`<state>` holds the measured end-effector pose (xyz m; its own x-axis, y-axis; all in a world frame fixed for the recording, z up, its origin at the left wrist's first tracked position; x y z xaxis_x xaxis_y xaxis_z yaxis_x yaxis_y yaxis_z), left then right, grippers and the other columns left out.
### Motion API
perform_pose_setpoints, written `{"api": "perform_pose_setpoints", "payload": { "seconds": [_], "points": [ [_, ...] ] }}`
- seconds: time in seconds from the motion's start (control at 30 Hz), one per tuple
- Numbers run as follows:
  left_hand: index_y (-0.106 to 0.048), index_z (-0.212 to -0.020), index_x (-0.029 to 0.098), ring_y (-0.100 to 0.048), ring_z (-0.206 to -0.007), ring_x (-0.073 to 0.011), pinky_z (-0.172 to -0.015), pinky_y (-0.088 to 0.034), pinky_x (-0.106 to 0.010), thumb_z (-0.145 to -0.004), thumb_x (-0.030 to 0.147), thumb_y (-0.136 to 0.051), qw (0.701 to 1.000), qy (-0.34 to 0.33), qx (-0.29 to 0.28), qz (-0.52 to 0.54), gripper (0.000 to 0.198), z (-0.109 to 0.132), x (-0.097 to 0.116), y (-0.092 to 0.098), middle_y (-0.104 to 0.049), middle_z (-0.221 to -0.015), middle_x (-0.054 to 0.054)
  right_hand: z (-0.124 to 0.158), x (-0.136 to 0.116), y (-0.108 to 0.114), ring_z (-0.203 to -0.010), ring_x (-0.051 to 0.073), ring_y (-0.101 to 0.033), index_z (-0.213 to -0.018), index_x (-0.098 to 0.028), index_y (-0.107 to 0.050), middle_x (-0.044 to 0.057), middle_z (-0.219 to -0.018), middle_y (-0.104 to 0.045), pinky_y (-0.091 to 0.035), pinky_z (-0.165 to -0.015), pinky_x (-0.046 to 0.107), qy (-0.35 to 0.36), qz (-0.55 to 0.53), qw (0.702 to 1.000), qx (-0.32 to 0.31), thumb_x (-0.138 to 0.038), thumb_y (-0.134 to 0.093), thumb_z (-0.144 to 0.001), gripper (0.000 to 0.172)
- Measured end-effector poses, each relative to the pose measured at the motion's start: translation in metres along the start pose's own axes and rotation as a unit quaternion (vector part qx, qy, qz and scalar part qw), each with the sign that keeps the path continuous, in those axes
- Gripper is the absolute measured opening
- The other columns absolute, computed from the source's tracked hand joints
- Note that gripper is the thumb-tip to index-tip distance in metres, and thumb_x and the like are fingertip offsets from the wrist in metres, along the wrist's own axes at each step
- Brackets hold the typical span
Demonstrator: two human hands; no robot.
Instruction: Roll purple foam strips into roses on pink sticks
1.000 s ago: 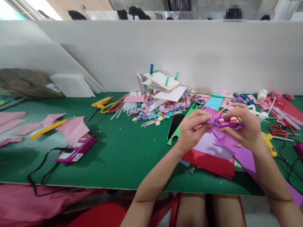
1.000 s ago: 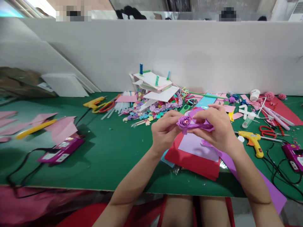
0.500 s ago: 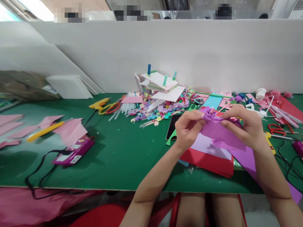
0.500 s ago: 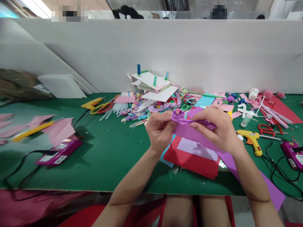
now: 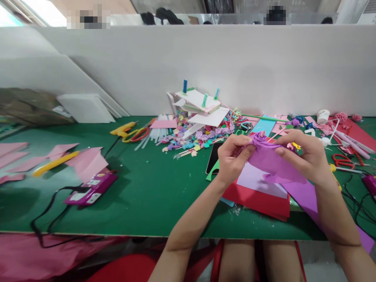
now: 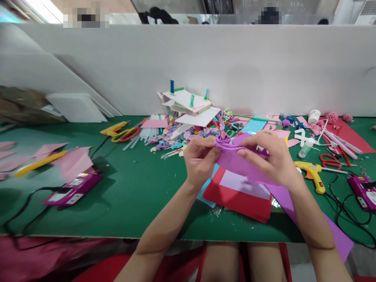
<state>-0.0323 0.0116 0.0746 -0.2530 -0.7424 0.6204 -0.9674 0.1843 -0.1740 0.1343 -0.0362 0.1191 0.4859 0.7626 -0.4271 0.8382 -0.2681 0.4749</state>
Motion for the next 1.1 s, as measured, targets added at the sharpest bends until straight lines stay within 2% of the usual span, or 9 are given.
{"api": "perform_pose_setpoints", "payload": {
  "seconds": [0.1,0.2,0.33,0.5,0.6,0.7,0.9,1.1],
  "points": [
    [-0.065,-0.075,0.021,-0.063,-0.069,-0.0104,-0.064,-0.052,-0.023,-0.078,0.034,-0.074,1.0,0.004,-0.001,-0.007,0.016,0.0,0.0,0.0,-0.06,-0.068,0.002,0.0,0.002,-0.001,-0.069,0.014,-0.064,-0.086,-0.023,-0.068,0.0,-0.076,-0.071,-0.049,-0.067,0.028,-0.031,-0.02,0.999,-0.01,-0.029,-0.058,-0.089,0.012],
    [-0.065,-0.075,0.021,-0.063,-0.069,-0.01,-0.064,-0.052,-0.022,-0.078,0.033,-0.074,1.0,0.009,-0.005,-0.013,0.015,0.0,0.001,-0.001,-0.06,-0.068,0.002,0.0,0.005,-0.003,-0.065,0.011,-0.061,-0.08,-0.021,-0.066,-0.001,-0.071,-0.068,-0.046,-0.061,0.025,-0.053,-0.052,0.997,-0.033,-0.027,-0.056,-0.09,0.015],
    [-0.065,-0.075,0.021,-0.063,-0.069,-0.009,-0.065,-0.052,-0.02,-0.079,0.032,-0.073,1.0,0.011,-0.013,-0.011,0.014,0.0,0.001,-0.001,-0.061,-0.068,0.002,0.0,0.008,-0.007,-0.056,0.008,-0.051,-0.074,-0.019,-0.062,-0.003,-0.064,-0.06,-0.038,-0.05,0.021,-0.086,-0.13,0.985,-0.07,-0.026,-0.053,-0.092,0.021],
    [-0.065,-0.074,0.02,-0.063,-0.07,-0.0106,-0.065,-0.052,-0.022,-0.077,0.038,-0.074,0.999,0.039,-0.005,-0.025,0.02,0.0,-0.003,0.0,-0.061,-0.069,0.001,0.0,0.015,-0.011,-0.047,0.006,-0.033,-0.064,-0.019,-0.054,-0.005,-0.056,-0.044,-0.029,-0.042,0.02,-0.144,-0.214,0.961,-0.097,-0.039,-0.052,-0.093,0.035],
    [-0.064,-0.074,0.02,-0.063,-0.069,-0.0106,-0.064,-0.052,-0.022,-0.077,0.039,-0.074,0.999,0.047,-0.002,-0.028,0.022,0.0,-0.005,0.001,-0.061,-0.069,0.001,0.001,0.019,-0.013,-0.046,0.006,-0.029,-0.062,-0.019,-0.053,-0.006,-0.055,-0.039,-0.027,-0.04,0.02,-0.172,-0.246,0.949,-0.097,-0.044,-0.054,-0.091,0.038],
    [-0.064,-0.074,0.02,-0.062,-0.069,-0.0107,-0.063,-0.051,-0.023,-0.076,0.039,-0.075,0.998,0.053,-0.001,-0.029,0.022,0.0,-0.006,0.001,-0.061,-0.069,0.001,0.003,0.023,-0.014,-0.047,0.006,-0.032,-0.063,-0.019,-0.055,-0.005,-0.055,-0.042,-0.03,-0.04,0.019,-0.186,-0.254,0.944,-0.098,-0.044,-0.055,-0.091,0.038],
    [-0.064,-0.074,0.02,-0.061,-0.069,-0.0103,-0.066,-0.052,-0.024,-0.077,0.037,-0.074,0.999,0.049,-0.003,-0.024,0.02,-0.001,-0.006,0.001,-0.06,-0.069,0.002,0.006,0.031,-0.01,-0.065,0.011,-0.056,-0.079,-0.021,-0.07,0.001,-0.073,-0.064,-0.045,-0.055,0.021,-0.186,-0.206,0.958,-0.075,-0.041,-0.055,-0.091,0.028],
    [-0.065,-0.076,0.021,-0.061,-0.069,-0.0094,-0.064,-0.051,-0.022,-0.079,0.034,-0.072,0.999,0.032,-0.011,-0.025,0.015,-0.002,-0.004,0.0,-0.06,-0.069,0.002,0.006,0.024,-0.01,-0.066,0.01,-0.057,-0.082,-0.02,-0.068,-0.001,-0.075,-0.067,-0.044,-0.057,0.022,-0.184,-0.221,0.952,-0.108,-0.029,-0.066,-0.084,0.009]
  ]
}}
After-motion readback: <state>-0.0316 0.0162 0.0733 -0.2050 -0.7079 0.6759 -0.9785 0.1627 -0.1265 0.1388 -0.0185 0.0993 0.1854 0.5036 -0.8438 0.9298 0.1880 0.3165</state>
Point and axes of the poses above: each hand's wrist, its own z-axis away from the middle knuckle, its own y-axis out of the back of the hand, x = y × z, the point moved 6 cm from there along -z, towards the middle knuckle
